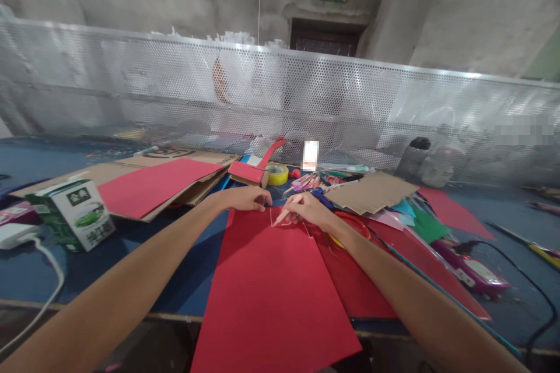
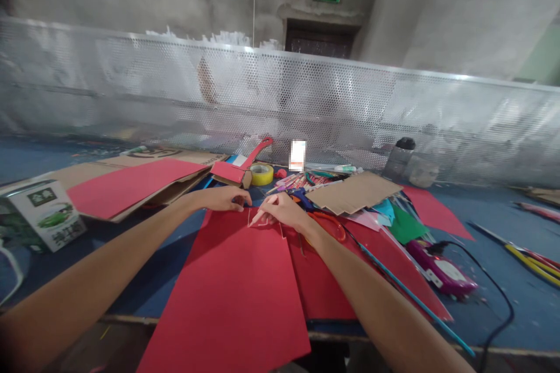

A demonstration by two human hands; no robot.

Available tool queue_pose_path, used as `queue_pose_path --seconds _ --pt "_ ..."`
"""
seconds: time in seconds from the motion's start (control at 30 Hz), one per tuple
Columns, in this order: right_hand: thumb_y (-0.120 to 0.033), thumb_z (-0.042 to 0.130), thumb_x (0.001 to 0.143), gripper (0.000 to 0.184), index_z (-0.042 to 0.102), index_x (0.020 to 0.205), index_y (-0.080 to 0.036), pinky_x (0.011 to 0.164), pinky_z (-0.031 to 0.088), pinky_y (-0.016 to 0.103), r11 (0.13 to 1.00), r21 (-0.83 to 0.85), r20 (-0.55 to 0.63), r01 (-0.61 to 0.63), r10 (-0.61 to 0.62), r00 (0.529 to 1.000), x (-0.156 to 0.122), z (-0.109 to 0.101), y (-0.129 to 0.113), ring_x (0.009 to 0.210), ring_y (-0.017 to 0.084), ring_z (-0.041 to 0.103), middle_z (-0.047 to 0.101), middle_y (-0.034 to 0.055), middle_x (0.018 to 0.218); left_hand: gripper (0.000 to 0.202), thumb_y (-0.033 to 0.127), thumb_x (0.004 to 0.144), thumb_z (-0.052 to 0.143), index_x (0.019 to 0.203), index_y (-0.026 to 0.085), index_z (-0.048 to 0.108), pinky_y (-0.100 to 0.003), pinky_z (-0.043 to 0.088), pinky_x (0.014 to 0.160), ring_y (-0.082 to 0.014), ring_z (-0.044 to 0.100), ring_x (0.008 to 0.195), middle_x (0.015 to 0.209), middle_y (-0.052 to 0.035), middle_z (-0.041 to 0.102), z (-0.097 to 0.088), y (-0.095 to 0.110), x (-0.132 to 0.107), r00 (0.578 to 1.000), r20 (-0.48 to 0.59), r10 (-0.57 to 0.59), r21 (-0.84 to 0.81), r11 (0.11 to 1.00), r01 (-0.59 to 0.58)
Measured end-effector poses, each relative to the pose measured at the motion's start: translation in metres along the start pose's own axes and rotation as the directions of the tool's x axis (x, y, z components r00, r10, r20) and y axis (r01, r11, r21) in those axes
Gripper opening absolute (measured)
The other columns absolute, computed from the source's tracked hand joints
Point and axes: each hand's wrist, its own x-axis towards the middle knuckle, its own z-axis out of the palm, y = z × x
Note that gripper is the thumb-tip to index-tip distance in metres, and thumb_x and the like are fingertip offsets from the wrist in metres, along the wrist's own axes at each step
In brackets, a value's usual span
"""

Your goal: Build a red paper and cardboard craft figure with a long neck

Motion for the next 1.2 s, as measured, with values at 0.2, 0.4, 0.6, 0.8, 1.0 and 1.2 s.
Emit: queue_pose_path --seconds 0.2,0.4,0.6,0.8,1.0,1.2 --pt "-0.027 0.06 0.079 0.016 0.07 0.076 -0.016 0.052 0.052 0.019 1.0 -0.019 0.016 0.02 -0.019 1.0 -0.001 -0.001 0.001 0.056 0.012 0.063 0.072 0.0037 0.066 0.031 0.026 0.089 0.062 0.119 0.019 0.067 -0.026 0.044 0.07 -0.0195 0.064 0.084 0.099 -0.0063 0.069 -0.001 0.003 -0.001 1.0 0.006 -0.004 0.035 0.999 0.004" --pt "-0.026 0.059 0.078 0.015 0.068 0.071 -0.016 0.049 0.051 0.019 0.999 -0.041 -0.025 -0.023 0.022 0.999 -0.001 -0.003 0.0 0.055 0.012 0.062 0.071 0.003 0.063 0.031 0.027 0.089 0.062 0.118 0.02 0.069 -0.025 0.043 0.068 -0.0189 0.063 0.082 0.097 -0.0053 0.069 -0.002 0.007 -0.002 1.0 -0.006 -0.005 0.037 0.999 0.005" --pt "-0.028 0.06 0.08 0.016 0.069 0.072 -0.017 0.047 0.049 0.018 0.997 -0.072 -0.005 0.027 -0.028 1.0 -0.003 -0.002 -0.005 0.058 0.013 0.063 0.072 0.0036 0.066 0.03 0.026 0.087 0.061 0.116 0.02 0.069 -0.025 0.043 0.069 -0.0194 0.064 0.082 0.095 -0.0053 0.069 -0.002 0.007 -0.003 1.0 -0.008 -0.004 0.024 1.0 0.004" --pt "-0.022 0.056 0.078 0.017 0.066 0.067 -0.016 0.041 0.039 0.018 0.988 -0.145 -0.024 0.045 -0.049 0.999 -0.004 -0.005 -0.007 0.048 0.011 0.057 0.071 0.0039 0.062 0.032 0.027 0.088 0.061 0.117 0.019 0.069 -0.025 0.043 0.069 -0.0196 0.063 0.082 0.097 -0.0059 0.069 -0.003 0.009 -0.002 1.0 0.003 -0.021 0.033 0.999 0.021" --pt "-0.022 0.057 0.08 0.017 0.068 0.069 -0.015 0.045 0.038 0.018 0.977 -0.179 -0.027 0.113 -0.12 0.992 -0.003 -0.005 -0.006 0.052 0.01 0.057 0.07 0.003 0.062 0.028 0.026 0.085 0.065 0.112 0.021 0.071 -0.025 0.042 0.068 -0.0195 0.063 0.08 0.093 -0.0049 0.069 -0.002 0.007 -0.001 1.0 -0.022 -0.01 -0.016 1.0 0.009" --pt "-0.022 0.056 0.08 0.019 0.065 0.063 -0.016 0.043 0.035 0.019 0.973 -0.224 -0.055 0.052 -0.066 0.996 -0.001 -0.012 -0.004 0.045 0.009 0.052 0.069 0.0029 0.057 0.029 0.026 0.086 0.063 0.114 0.021 0.07 -0.025 0.042 0.067 -0.019 0.062 0.078 0.092 -0.0047 0.068 -0.001 0.004 0.0 1.0 -0.022 -0.001 -0.023 1.0 0.001"
